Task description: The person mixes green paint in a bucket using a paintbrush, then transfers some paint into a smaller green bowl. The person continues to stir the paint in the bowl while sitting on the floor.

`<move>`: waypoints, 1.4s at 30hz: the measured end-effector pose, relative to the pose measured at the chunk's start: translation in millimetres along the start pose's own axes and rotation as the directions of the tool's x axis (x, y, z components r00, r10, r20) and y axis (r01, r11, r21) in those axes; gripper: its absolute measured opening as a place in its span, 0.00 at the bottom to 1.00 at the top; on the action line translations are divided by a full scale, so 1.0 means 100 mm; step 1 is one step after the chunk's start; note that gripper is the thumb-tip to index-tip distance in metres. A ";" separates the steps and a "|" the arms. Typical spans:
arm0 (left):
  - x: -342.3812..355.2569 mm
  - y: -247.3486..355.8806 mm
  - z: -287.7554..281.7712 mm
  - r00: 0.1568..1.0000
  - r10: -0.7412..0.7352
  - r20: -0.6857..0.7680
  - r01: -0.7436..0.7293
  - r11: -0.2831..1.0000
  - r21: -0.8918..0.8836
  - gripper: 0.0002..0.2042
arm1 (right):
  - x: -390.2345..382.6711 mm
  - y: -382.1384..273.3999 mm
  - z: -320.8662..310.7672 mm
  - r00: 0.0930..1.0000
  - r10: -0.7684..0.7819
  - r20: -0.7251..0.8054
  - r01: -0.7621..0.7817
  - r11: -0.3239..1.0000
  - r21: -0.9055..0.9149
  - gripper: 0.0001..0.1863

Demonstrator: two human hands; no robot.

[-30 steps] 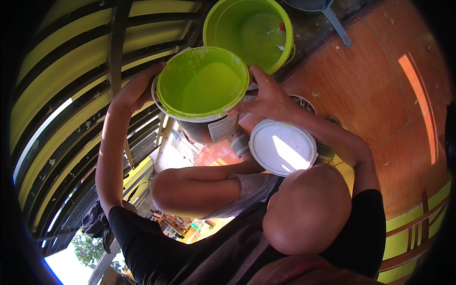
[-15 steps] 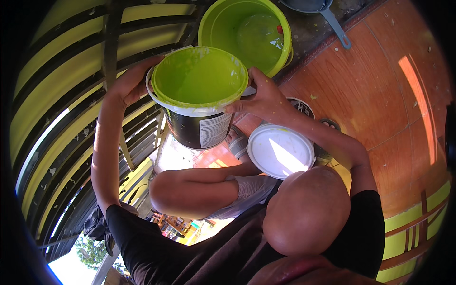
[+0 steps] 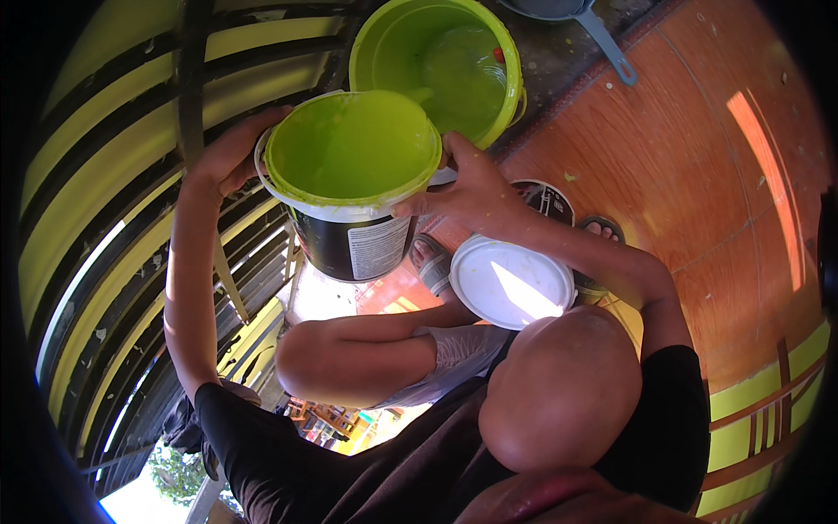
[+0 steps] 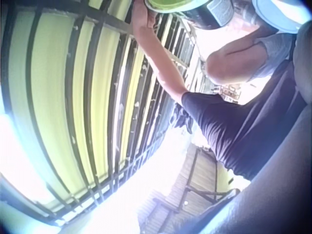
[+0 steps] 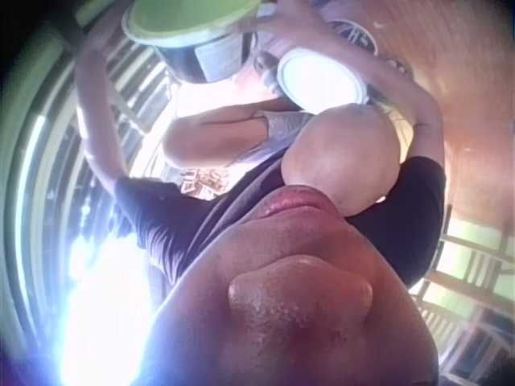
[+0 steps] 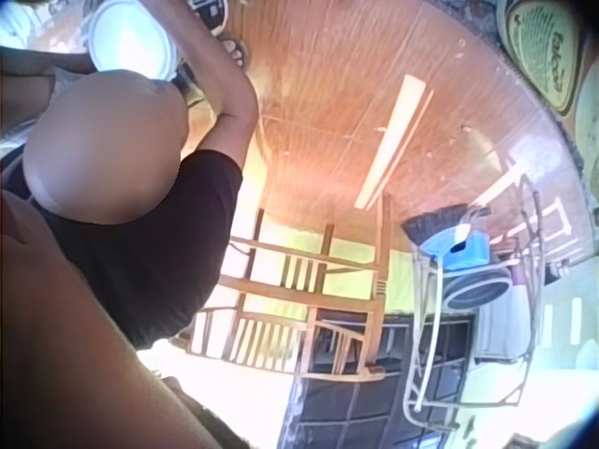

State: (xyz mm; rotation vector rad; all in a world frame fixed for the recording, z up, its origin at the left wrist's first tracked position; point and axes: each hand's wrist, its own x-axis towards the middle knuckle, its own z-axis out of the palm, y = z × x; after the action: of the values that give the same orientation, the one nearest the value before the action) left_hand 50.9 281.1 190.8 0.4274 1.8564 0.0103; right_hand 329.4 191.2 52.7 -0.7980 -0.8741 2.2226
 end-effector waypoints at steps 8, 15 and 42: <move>0.07 0.00 -0.03 1.000 0.003 0.015 -0.002 0.999 -0.051 0.17 | 0.00 0.03 0.01 1.000 0.009 -0.014 -0.010 0.994 -0.108 0.43; 0.07 -0.02 -0.06 1.000 -0.004 0.009 0.005 1.000 -0.024 0.17 | -0.01 0.04 0.02 1.000 0.005 -0.005 -0.005 0.993 -0.121 0.45; 0.07 -0.08 -0.06 0.996 0.084 -0.023 -0.082 0.994 0.075 0.18 | -0.08 0.06 0.10 0.993 0.065 0.097 -0.070 0.997 0.044 0.40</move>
State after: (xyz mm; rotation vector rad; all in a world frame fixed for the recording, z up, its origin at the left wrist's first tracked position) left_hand 41.4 277.0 184.6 0.5583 1.8680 0.0035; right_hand 325.3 178.5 56.4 -0.7144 -0.8478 2.3481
